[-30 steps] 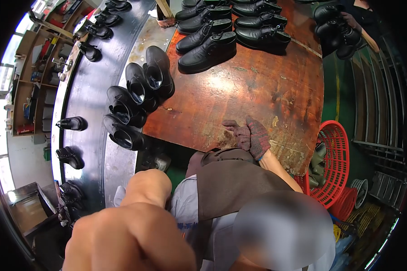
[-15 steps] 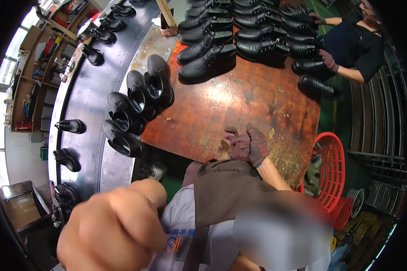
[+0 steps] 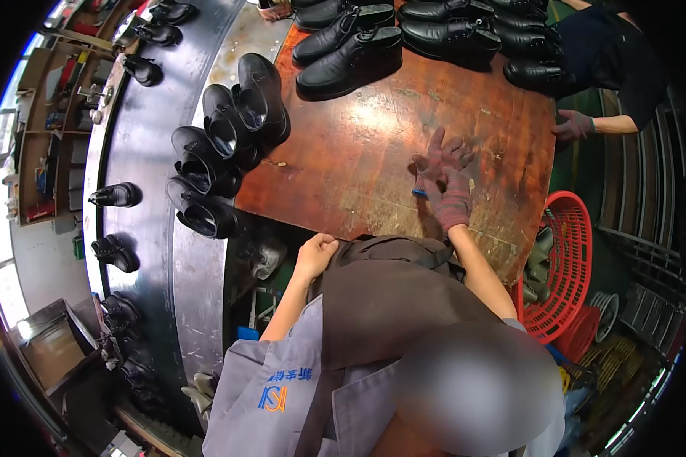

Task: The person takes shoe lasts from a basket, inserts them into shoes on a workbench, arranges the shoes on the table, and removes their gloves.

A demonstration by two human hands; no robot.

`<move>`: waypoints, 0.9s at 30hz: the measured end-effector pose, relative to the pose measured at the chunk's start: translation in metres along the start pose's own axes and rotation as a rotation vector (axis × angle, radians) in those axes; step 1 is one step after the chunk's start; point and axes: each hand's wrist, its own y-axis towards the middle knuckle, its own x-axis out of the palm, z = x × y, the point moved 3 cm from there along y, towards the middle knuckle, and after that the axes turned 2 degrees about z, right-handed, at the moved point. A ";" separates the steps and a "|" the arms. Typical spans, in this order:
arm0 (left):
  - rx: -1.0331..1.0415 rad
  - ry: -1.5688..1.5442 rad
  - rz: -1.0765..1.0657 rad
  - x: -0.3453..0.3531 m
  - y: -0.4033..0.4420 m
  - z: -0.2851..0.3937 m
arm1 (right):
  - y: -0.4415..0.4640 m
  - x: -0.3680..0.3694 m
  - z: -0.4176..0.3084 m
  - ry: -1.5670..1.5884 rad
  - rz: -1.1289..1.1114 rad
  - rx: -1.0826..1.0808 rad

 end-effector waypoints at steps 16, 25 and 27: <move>0.416 0.033 0.055 0.007 0.028 0.112 | 0.017 0.048 0.001 0.083 -0.587 -0.134; 0.605 -0.081 0.317 -0.020 0.008 0.132 | -0.017 0.034 -0.140 0.667 -0.693 0.423; 0.713 -0.014 0.505 -0.035 -0.012 0.136 | -0.019 0.037 -0.150 0.730 -0.688 0.393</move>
